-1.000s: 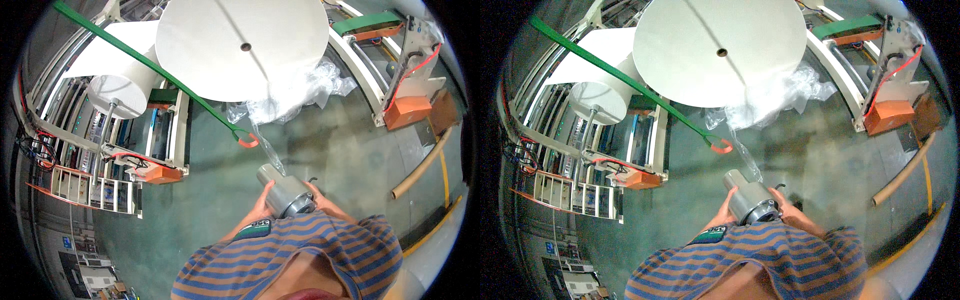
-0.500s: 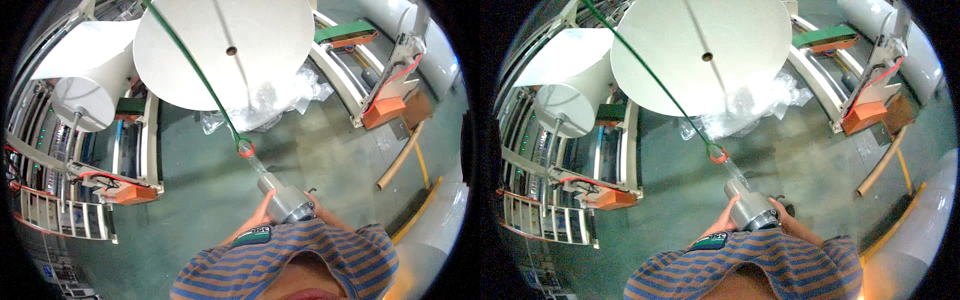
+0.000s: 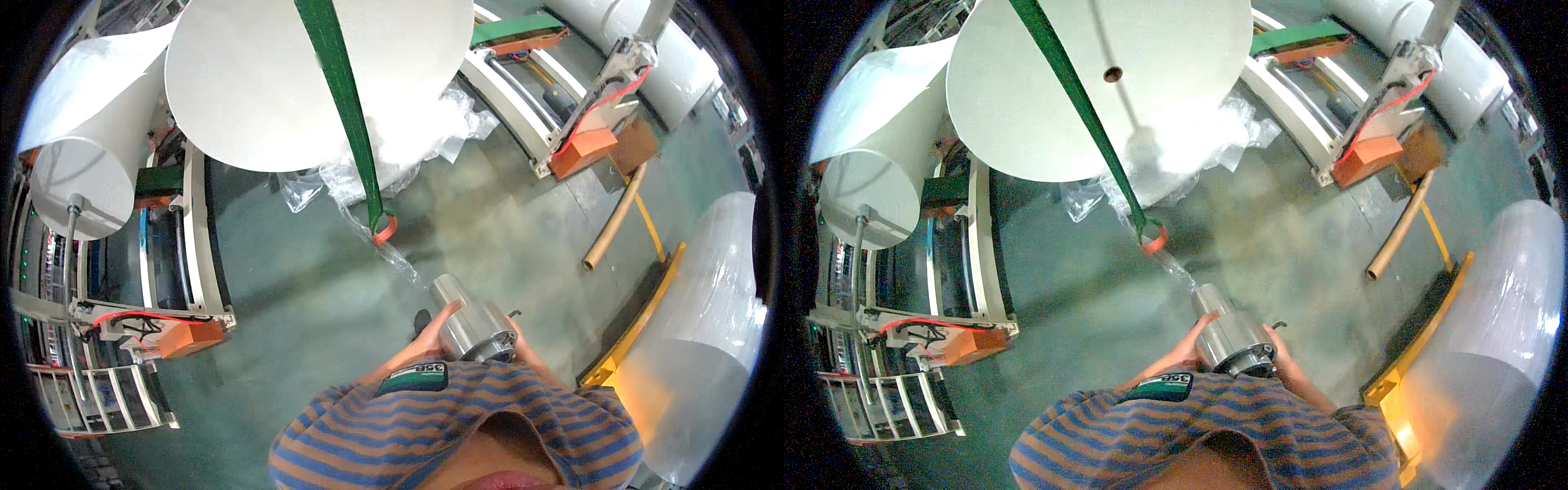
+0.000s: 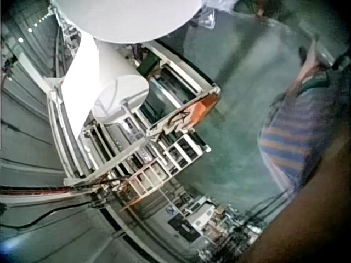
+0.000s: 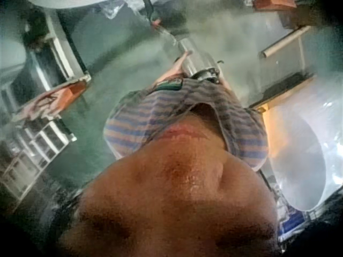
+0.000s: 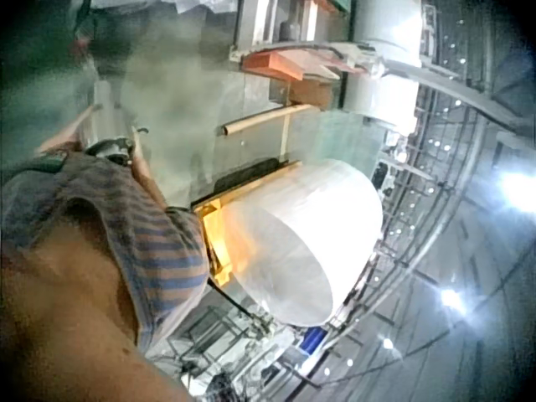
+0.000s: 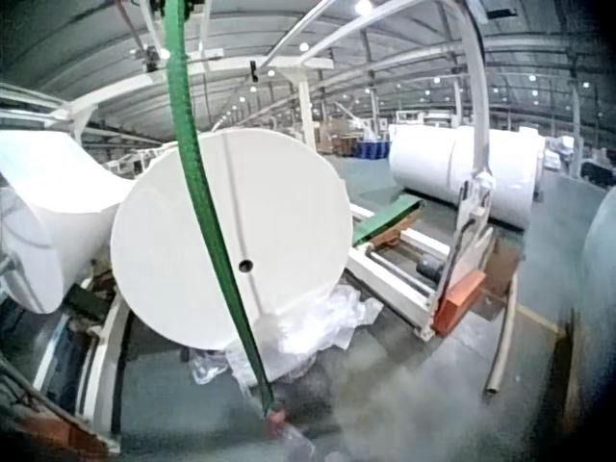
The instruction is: The person prepares a large paper roll machine by removing a cardboard tube, attaching a metal component to a metal bar with a tool, and then unwrapping and feeding the edge of a new paper roll into the system.
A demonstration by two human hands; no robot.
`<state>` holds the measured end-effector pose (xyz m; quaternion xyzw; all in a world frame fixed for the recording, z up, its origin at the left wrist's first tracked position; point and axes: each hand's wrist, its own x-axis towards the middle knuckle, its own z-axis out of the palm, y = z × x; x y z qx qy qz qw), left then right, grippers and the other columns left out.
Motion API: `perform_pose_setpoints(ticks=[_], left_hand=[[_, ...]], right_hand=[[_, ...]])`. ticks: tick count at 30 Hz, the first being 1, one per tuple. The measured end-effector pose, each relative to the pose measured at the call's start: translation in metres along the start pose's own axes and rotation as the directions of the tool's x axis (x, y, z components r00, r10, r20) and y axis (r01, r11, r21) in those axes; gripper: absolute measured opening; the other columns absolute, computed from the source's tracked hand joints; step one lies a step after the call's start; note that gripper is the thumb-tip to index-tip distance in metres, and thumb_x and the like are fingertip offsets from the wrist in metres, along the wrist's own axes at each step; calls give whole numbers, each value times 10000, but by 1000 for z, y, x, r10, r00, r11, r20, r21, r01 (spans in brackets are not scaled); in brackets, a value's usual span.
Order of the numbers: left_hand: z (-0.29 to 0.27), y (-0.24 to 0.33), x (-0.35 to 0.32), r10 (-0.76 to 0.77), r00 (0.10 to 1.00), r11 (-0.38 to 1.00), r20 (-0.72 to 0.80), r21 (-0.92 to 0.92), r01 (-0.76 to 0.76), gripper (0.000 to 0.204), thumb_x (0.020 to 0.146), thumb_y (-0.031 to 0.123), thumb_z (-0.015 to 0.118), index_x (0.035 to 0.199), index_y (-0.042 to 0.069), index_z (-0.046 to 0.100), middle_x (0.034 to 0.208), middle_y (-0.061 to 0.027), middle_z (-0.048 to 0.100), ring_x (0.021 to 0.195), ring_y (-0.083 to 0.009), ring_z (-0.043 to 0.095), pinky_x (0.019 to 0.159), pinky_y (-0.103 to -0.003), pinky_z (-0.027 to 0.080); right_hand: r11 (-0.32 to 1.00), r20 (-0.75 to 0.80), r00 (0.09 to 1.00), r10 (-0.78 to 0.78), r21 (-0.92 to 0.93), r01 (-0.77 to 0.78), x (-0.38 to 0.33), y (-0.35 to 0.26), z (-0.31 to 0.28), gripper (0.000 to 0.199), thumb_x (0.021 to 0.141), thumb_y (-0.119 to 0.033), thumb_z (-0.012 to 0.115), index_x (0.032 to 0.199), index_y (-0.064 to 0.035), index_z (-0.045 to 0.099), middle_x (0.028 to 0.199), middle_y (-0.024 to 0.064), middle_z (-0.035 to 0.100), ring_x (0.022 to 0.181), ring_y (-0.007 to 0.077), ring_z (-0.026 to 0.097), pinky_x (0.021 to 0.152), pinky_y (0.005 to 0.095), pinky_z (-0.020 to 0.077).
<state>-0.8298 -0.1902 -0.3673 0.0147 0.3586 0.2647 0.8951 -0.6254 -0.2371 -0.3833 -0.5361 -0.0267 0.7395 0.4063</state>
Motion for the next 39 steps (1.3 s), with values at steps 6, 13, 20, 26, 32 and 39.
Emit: perform_pose_setpoints(ticks=[6, 13, 20, 26, 32, 39], left_hand=[[11, -16, -11, -74, 997, 997, 38, -19, 75, 703, 752, 446, 639, 1281, 73, 366, 1216, -151, 485, 1105, -299, 479, 941, -437, 386], [37, -27, -9, -52, 995, 986, -89, 153, 65, 679, 742, 445, 660, 1251, 79, 399, 1172, -146, 504, 1081, -285, 493, 936, -434, 396], [71, -37, -22, -51, 994, 987, -96, 145, 65, 713, 719, 456, 680, 1243, 63, 401, 1162, -155, 512, 1054, -291, 515, 913, -449, 417], [61, -46, -16, -2, 996, 993, -91, 117, 13, 742, 715, 441, 690, 1266, 60, 373, 1202, -157, 484, 1092, -297, 490, 929, -454, 400], [62, -45, -23, -5, 991, 985, -134, 171, 28, 761, 719, 452, 684, 1290, 75, 351, 1250, -156, 451, 1133, -293, 462, 954, -471, 368], [59, -45, -21, 24, 988, 989, -153, 148, -1, 792, 672, 409, 741, 1282, 70, 367, 1247, -149, 459, 1139, -293, 458, 961, -476, 363]], right_hand=[[990, 2, 993, -121, -69, 120, -10, 29, -31, 339, 909, -220, 406, 1181, -37, 489, 1034, 98, 584, 904, 185, 568, 811, 308, 451], [967, -72, 970, -234, -121, 224, -1, 55, -68, 411, 920, -205, 386, 1299, -45, 388, 1176, 115, 518, 1040, 185, 515, 880, 307, 418], [967, 54, 966, -254, 9, 254, -11, 41, -76, 448, 888, -342, 443, 1216, -39, 476, 1088, 78, 574, 958, 181, 557, 874, 314, 422], [941, 152, 943, -298, -117, 316, 2, 39, -78, 476, 881, -383, 436, 1212, -43, 481, 1080, 83, 578, 953, 191, 559, 868, 325, 428], [960, 182, 952, -248, -89, 267, 6, 35, -80, 477, 881, -385, 434, 1211, -43, 482, 1075, 84, 579, 955, 191, 559, 867, 328, 429], [975, 191, 964, -184, -86, 203, 8, 36, -87, 478, 881, -387, 431, 1210, -43, 482, 1070, 84, 581, 956, 192, 559, 865, 331, 431]])
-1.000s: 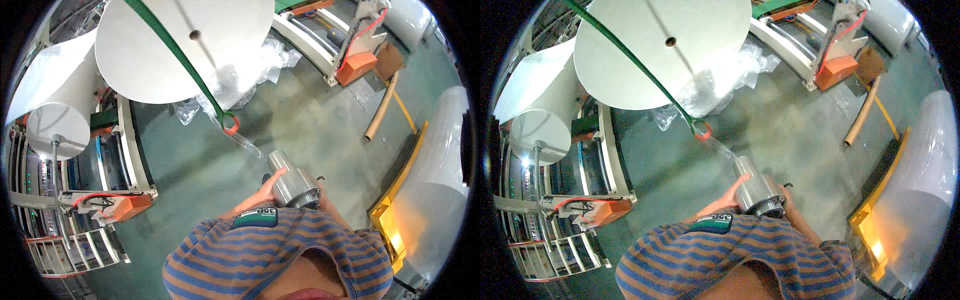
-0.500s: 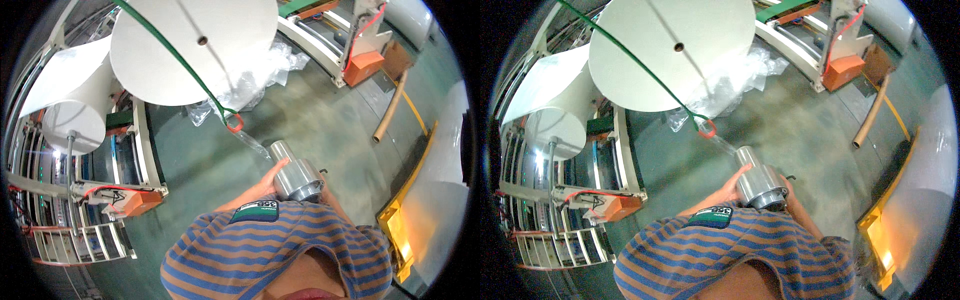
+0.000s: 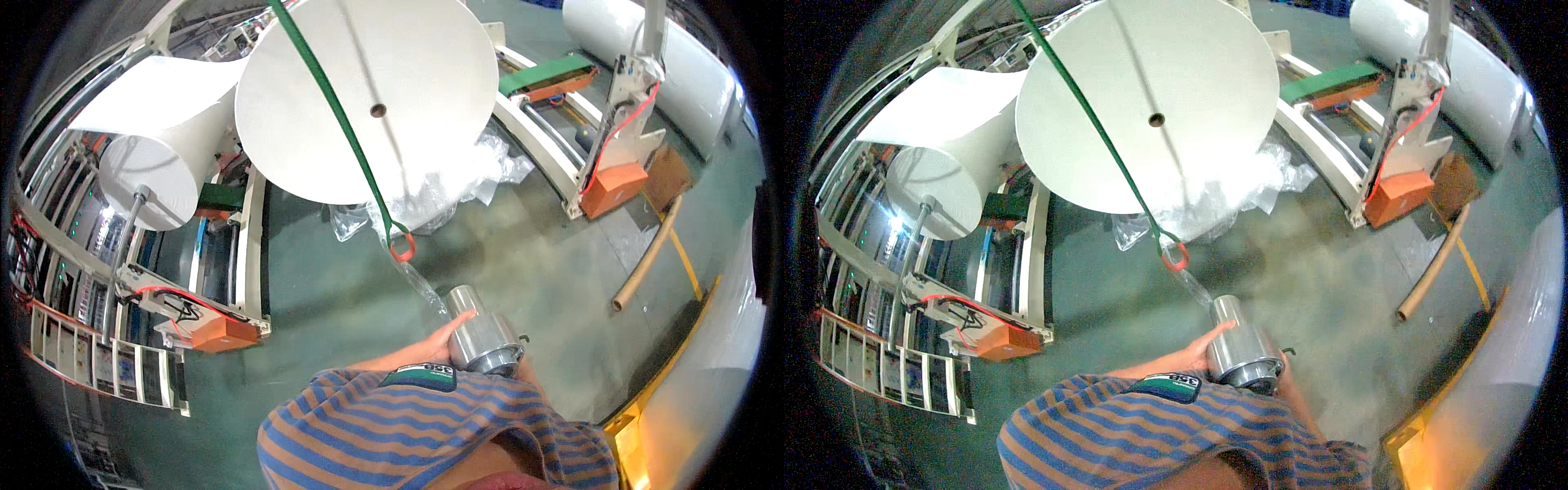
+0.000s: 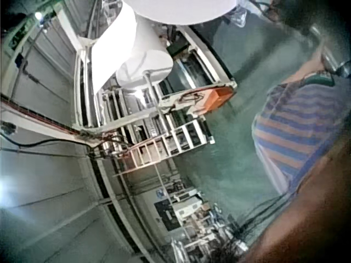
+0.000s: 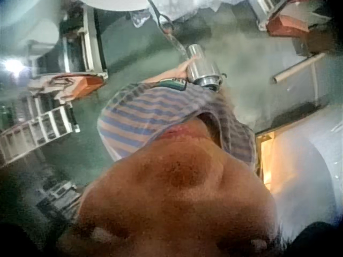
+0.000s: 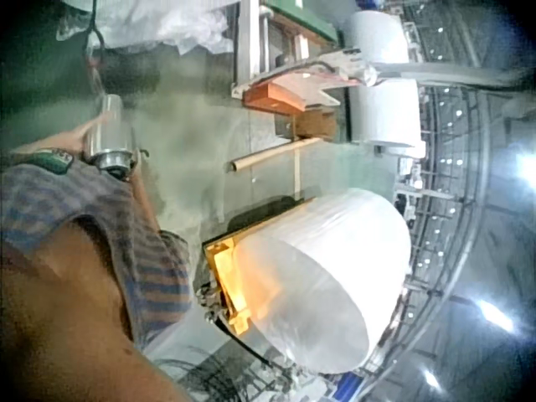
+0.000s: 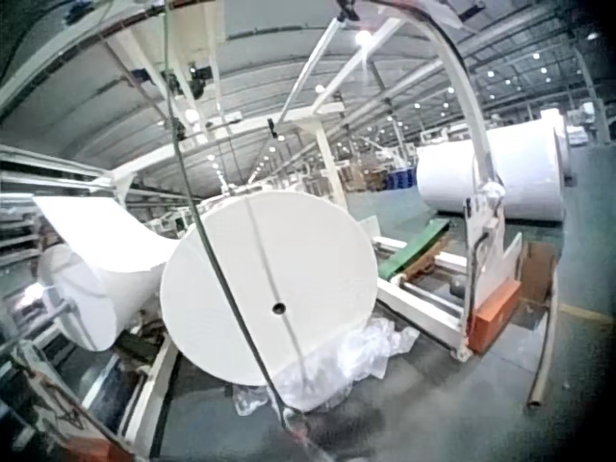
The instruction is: The person prepares a large paper roll machine by removing a cardboard tube, attaching a metal component to a metal bar with a tool, and then unwrapping and feeding the edge of a new paper roll into the system.
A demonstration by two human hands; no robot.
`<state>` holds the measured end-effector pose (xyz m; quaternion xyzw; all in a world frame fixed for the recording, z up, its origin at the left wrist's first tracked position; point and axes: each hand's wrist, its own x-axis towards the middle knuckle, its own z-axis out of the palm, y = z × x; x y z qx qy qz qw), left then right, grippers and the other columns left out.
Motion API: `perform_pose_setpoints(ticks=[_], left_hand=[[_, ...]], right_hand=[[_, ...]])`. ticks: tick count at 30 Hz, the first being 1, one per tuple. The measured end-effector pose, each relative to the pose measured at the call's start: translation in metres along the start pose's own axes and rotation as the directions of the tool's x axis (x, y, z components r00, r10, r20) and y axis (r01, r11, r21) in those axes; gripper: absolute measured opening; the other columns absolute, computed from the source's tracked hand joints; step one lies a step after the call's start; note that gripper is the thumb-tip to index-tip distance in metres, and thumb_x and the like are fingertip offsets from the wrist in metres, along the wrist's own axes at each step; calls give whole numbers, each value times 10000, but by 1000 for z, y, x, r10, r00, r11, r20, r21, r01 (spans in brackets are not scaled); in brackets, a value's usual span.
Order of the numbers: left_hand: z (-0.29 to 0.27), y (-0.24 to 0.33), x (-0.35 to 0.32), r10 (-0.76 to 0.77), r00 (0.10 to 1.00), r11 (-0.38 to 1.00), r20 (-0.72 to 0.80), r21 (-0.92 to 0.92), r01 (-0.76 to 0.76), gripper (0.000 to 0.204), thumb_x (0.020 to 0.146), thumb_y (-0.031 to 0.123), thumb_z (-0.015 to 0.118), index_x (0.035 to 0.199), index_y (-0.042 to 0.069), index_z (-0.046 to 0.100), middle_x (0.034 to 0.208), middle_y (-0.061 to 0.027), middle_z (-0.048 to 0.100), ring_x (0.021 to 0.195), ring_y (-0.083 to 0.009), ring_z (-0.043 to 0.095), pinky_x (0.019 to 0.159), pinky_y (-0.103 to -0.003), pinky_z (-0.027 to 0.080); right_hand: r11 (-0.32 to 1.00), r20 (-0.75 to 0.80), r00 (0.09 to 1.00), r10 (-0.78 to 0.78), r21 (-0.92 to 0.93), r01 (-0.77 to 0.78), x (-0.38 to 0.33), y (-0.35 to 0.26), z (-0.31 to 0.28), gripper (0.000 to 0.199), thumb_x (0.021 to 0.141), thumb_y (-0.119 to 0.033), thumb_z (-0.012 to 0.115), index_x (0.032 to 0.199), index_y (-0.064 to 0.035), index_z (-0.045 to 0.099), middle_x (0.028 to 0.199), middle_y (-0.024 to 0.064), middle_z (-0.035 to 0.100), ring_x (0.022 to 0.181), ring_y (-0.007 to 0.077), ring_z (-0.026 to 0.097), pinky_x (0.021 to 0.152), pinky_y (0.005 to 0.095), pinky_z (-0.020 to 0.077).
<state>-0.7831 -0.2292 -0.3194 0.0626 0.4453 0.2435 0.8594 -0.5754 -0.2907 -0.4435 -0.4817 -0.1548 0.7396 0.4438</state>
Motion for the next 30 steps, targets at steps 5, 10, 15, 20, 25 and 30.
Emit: perform_pose_setpoints(ticks=[5, 10, 15, 20, 25, 30], left_hand=[[-2, -1, 5, -6, 996, 1000, 88, 5, 6, 833, 654, 417, 752, 1292, 63, 351, 1272, -148, 433, 1165, -291, 430, 972, -473, 351], [-15, -3, 15, 19, 999, 1000, 46, 11, -19, 848, 649, 429, 751, 1299, 66, 344, 1270, -148, 436, 1164, -287, 431, 973, -470, 351], [-19, -2, 12, -14, 997, 1000, 78, -11, 15, 835, 647, 413, 757, 1291, 64, 356, 1265, -149, 441, 1160, -286, 434, 974, -466, 353], [-21, -8, 21, -6, 997, 1000, 83, -25, 9, 802, 663, 422, 741, 1280, 65, 372, 1264, -149, 444, 1148, -291, 446, 970, -456, 362], [-28, -5, 19, -31, 996, 999, 84, -22, 33, 800, 676, 446, 720, 1285, 67, 367, 1248, -148, 460, 1119, -299, 472, 958, -456, 377], [-39, -6, 12, -6, 1000, 999, 19, -34, 7, 801, 689, 455, 702, 1294, 64, 352, 1227, -159, 470, 1119, -298, 470, 955, -455, 382]], right_hand=[[1000, -7, 1000, 21, -1, -21, -1, 2, -4, 479, 881, -389, 430, 1209, -43, 483, 1067, 85, 582, 958, 192, 558, 864, 334, 432], [999, -13, 999, 40, 3, -40, -4, 6, -5, 480, 882, -390, 428, 1208, -43, 483, 1063, 85, 583, 959, 193, 558, 864, 336, 432], [998, -12, 998, 62, 26, -62, -4, 10, -2, 481, 882, -392, 426, 1207, -43, 483, 1059, 86, 584, 960, 193, 557, 863, 338, 433], [993, -22, 997, 79, 94, -76, -9, 15, -7, 481, 882, -393, 424, 1206, -43, 484, 1056, 86, 585, 961, 193, 557, 862, 341, 434], [928, 22, 984, 179, 328, -176, 30, 49, -28, 482, 882, -395, 423, 1205, -43, 484, 1052, 87, 587, 962, 194, 557, 861, 343, 435], [993, -86, 994, 66, 99, -57, -31, -6, 36, 427, 874, -415, 434, 1036, -46, 571, 984, 99, 603, 894, 200, 563, 827, 360, 448]])
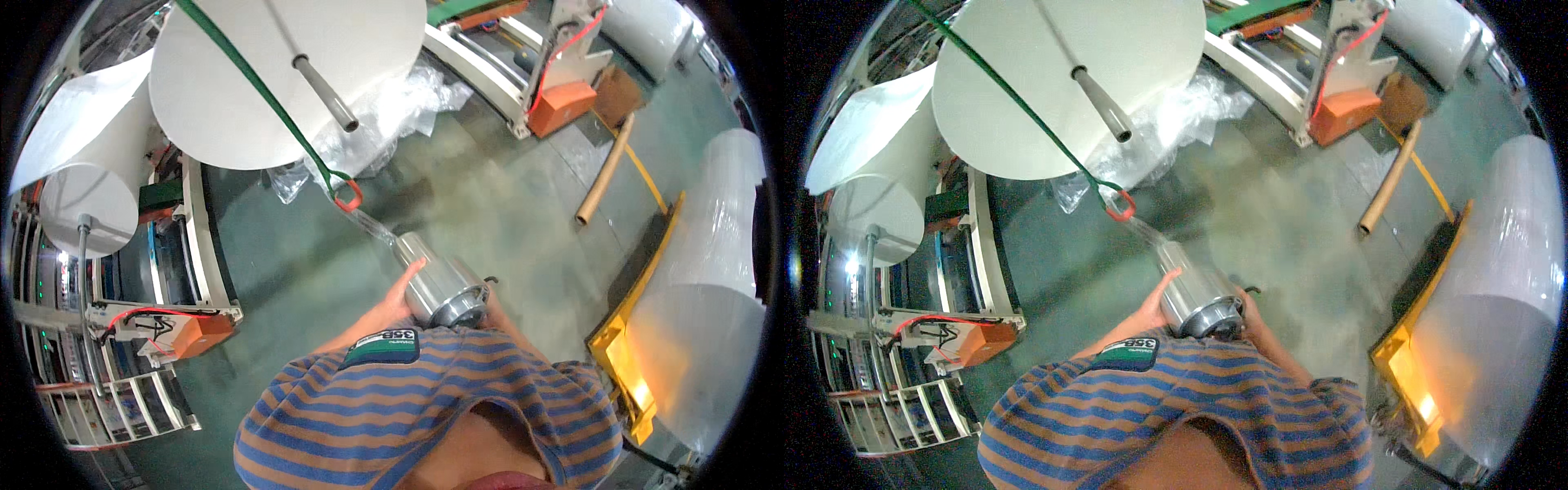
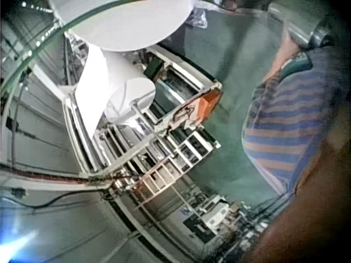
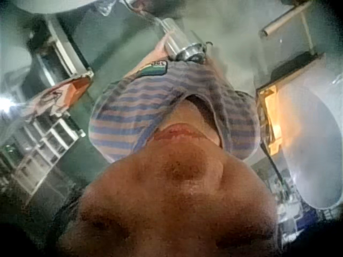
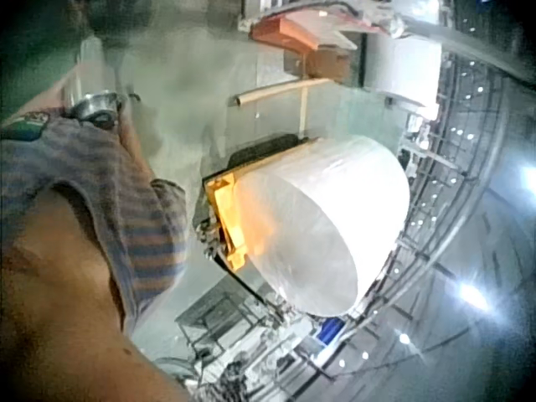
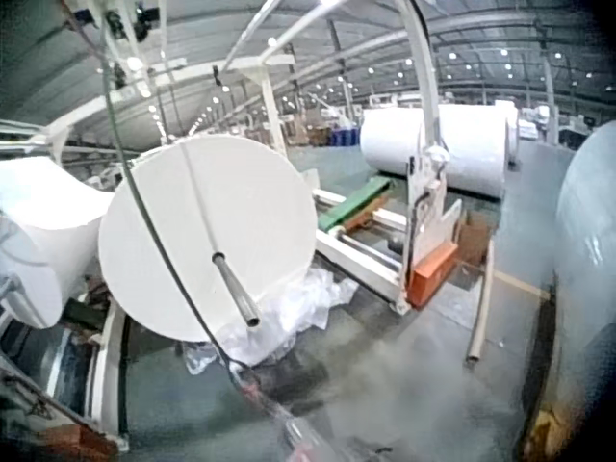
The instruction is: The person prepares a large paper roll machine by removing a cardboard tube, attaching a metal component to a metal bar with a tool, and then unwrapping and feeding the edge of a new paper roll into the system.
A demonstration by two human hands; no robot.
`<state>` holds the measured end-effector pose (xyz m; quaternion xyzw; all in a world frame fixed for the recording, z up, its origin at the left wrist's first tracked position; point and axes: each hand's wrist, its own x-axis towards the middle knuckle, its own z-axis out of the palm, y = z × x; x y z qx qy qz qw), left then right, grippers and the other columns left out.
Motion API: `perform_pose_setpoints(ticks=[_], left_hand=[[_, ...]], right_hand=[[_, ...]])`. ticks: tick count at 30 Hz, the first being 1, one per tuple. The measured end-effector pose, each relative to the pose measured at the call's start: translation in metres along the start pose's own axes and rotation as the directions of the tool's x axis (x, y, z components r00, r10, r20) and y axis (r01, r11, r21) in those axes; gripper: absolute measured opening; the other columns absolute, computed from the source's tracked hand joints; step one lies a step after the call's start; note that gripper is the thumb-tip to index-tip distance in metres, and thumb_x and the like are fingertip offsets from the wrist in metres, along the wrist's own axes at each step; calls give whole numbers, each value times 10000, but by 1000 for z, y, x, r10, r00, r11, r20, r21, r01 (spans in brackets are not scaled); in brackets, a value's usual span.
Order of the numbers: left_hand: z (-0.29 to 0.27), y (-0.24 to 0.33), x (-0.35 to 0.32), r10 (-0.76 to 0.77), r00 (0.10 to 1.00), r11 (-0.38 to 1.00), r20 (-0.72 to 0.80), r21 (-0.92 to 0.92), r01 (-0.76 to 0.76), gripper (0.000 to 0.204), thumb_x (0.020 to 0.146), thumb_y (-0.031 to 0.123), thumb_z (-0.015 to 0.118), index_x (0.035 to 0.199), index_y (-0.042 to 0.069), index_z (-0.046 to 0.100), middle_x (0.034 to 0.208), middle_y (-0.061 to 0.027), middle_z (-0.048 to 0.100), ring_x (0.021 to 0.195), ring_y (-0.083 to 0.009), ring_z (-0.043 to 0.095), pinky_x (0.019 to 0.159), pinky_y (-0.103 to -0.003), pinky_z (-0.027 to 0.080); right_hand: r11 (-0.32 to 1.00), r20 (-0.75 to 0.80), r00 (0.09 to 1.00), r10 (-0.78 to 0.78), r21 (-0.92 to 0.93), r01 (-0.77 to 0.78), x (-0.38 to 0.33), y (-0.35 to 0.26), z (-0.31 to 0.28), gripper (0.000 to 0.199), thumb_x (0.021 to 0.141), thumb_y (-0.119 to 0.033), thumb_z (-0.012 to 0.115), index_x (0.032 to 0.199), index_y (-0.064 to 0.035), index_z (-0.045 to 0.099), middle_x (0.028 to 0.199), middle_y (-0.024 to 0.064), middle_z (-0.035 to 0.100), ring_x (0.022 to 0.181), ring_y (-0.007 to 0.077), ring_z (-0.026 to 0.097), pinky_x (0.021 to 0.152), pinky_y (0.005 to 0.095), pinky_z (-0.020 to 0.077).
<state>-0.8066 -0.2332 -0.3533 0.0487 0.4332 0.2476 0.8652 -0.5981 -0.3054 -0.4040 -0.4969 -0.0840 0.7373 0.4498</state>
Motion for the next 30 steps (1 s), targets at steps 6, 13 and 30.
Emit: perform_pose_setpoints(ticks=[6, 13, 30], left_hand=[[28, 14, -4, -12, 1000, 999, -23, -49, 11, 734, 723, 438, 670, 1278, 65, 367, 1221, -161, 474, 1109, -306, 475, 946, -440, 387], [-2, 11, 37, -57, 992, 998, -112, -26, 55, 626, 773, 457, 596, 1217, 51, 422, 1077, -108, 533, 974, -254, 519, 882, -395, 416], [-42, 75, 174, 186, 953, 975, -240, 165, -149, 507, 749, 252, 623, 1137, -13, 432, 978, -106, 540, 885, -213, 541, 759, -364, 467]], right_hand=[[897, -55, 978, 203, 411, -163, 2, -3, 10, 416, 821, -429, 543, 905, -25, 598, 831, 108, 618, 722, 234, 568, 741, 385, 457], [883, -162, 944, 287, 427, -195, 4, -15, 20, 428, 850, -375, 541, 1107, -32, 541, 956, 106, 616, 782, 200, 602, 694, 323, 502], [828, 83, 954, 288, 478, -292, 201, -37, -2, 322, 885, -244, 493, 1137, -49, 538, 1099, 75, 579, 972, 185, 562, 864, 312, 455]])
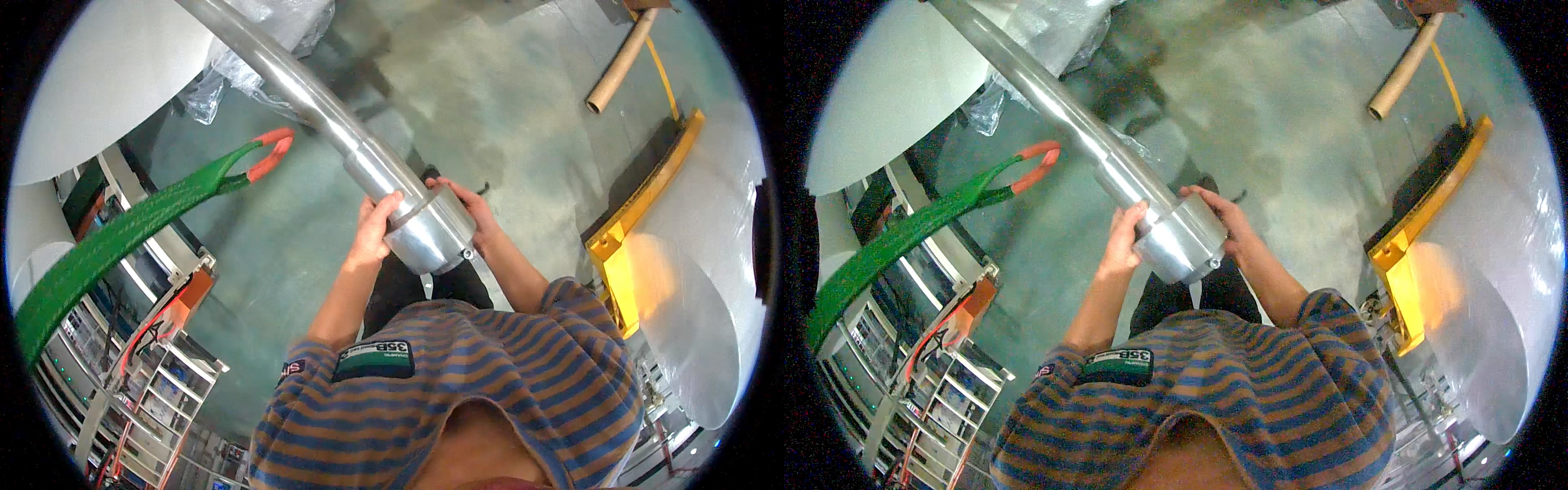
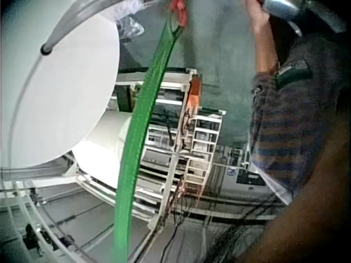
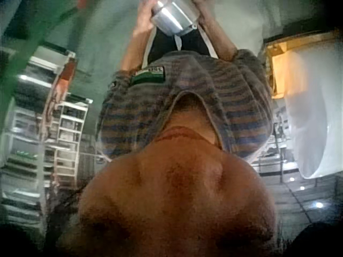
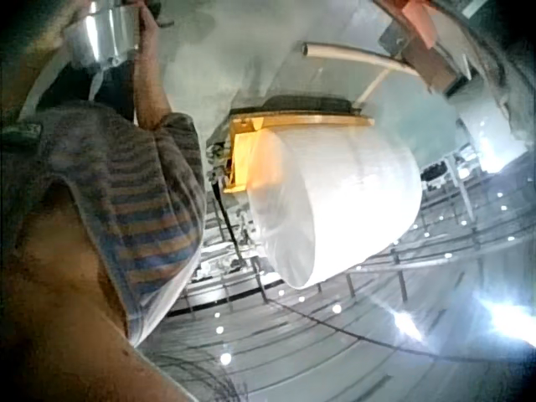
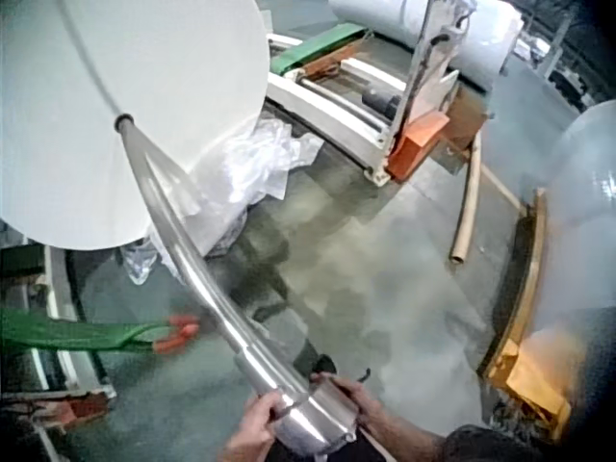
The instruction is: The person prepares a large paper roll machine by removing a cardboard tube, attaching a metal component to a metal bar with a tool, and then unwrapping and feeding the edge of a new paper roll into the system.
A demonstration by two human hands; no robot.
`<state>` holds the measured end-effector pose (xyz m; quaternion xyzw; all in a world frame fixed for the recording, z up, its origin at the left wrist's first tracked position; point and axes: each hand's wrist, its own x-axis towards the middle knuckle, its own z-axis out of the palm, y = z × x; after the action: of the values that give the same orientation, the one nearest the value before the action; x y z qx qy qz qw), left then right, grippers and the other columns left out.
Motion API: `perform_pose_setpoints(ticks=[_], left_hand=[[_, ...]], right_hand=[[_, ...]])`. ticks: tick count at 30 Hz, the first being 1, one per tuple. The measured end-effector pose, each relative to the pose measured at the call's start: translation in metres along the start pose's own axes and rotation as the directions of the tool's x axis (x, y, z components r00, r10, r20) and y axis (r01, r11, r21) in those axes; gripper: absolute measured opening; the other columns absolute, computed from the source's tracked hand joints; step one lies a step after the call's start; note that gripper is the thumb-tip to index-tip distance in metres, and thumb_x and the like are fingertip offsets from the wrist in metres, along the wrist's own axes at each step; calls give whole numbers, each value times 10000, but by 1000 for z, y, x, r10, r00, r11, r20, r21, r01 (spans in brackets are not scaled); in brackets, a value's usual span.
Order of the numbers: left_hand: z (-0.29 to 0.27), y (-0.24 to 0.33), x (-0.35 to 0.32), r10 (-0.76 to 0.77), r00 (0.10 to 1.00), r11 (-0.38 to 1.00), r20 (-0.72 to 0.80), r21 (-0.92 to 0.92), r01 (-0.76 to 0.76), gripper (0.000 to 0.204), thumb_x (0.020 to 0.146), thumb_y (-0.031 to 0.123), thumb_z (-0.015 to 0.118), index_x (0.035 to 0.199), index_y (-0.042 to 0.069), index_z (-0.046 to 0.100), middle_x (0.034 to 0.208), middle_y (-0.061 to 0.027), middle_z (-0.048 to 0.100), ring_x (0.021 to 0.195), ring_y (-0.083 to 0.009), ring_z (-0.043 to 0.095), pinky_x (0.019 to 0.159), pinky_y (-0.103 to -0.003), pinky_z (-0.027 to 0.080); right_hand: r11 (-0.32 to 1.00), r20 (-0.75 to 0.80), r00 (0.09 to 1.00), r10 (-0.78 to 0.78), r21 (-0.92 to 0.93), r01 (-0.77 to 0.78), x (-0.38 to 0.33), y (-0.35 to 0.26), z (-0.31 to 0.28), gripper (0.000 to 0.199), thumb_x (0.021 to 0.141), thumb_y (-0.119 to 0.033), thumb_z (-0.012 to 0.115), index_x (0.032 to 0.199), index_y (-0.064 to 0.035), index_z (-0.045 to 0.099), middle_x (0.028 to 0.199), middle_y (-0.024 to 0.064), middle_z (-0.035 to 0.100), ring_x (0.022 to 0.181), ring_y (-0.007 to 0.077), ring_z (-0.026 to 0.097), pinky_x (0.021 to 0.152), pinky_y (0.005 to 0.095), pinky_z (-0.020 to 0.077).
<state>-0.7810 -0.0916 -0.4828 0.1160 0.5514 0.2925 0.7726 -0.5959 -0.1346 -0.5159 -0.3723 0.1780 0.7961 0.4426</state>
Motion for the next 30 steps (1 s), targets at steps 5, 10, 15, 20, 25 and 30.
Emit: perform_pose_setpoints(ticks=[5, 10, 15, 20, 25, 30], left_hand=[[8, 1, 24, 73, 988, 997, -139, 15, -72, 534, 717, 249, 657, 1127, -12, 437, 978, -113, 543, 890, -219, 549, 758, -363, 468], [6, 22, 38, 129, 987, 986, -95, 115, -118, 542, 705, 235, 669, 1131, -14, 445, 982, -111, 561, 899, -220, 552, 770, -360, 462], [7, 34, 34, 116, 965, 972, -235, 229, -61, 504, 723, 210, 665, 1130, -1, 456, 980, -96, 570, 882, -208, 562, 798, -343, 447], [-5, 71, 55, 77, 987, 990, -141, 128, -59, 390, 758, 152, 626, 1090, -3, 492, 948, -96, 582, 874, -194, 571, 776, -330, 457], [-1, 120, 80, 73, 997, 988, -3, 140, -71, 342, 742, 141, 640, 1030, -15, 542, 949, -86, 595, 861, -189, 574, 793, -320, 436], [-17, 130, 79, -93, 995, 967, 20, 239, 86, 385, 709, 94, 676, 1062, 22, 542, 978, -69, 596, 927, -193, 547, 827, -331, 408]], right_hand=[[998, -79, 996, -35, -56, 30, 38, -28, -3, 265, 870, -208, 489, 1051, -41, 586, 1049, 67, 599, 919, 174, 567, 821, 313, 466], [989, 135, 991, 24, -146, -4, 78, -22, -19, 339, 845, -257, 492, 1117, -73, 574, 1035, 29, 581, 892, 176, 540, 799, 300, 442], [998, -7, 998, 56, -17, -56, 71, -3, -14, 336, 833, -255, 488, 1108, -91, 591, 1047, 48, 579, 959, 190, 535, 869, 340, 426], [987, -62, 994, -85, -143, 75, 84, -32, 46, 283, 808, -217, 513, 1034, -88, 625, 965, 33, 601, 882, 170, 530, 820, 290, 425], [995, -75, 993, -95, 10, 96, 126, -39, 47, 264, 845, -214, 522, 1029, -39, 590, 1042, 64, 616, 974, 203, 554, 887, 332, 424], [951, -114, 971, -211, -252, 177, 90, -45, 77, 229, 871, -223, 506, 974, -34, 583, 1058, 97, 600, 1033, 243, 536, 916, 363, 414]])
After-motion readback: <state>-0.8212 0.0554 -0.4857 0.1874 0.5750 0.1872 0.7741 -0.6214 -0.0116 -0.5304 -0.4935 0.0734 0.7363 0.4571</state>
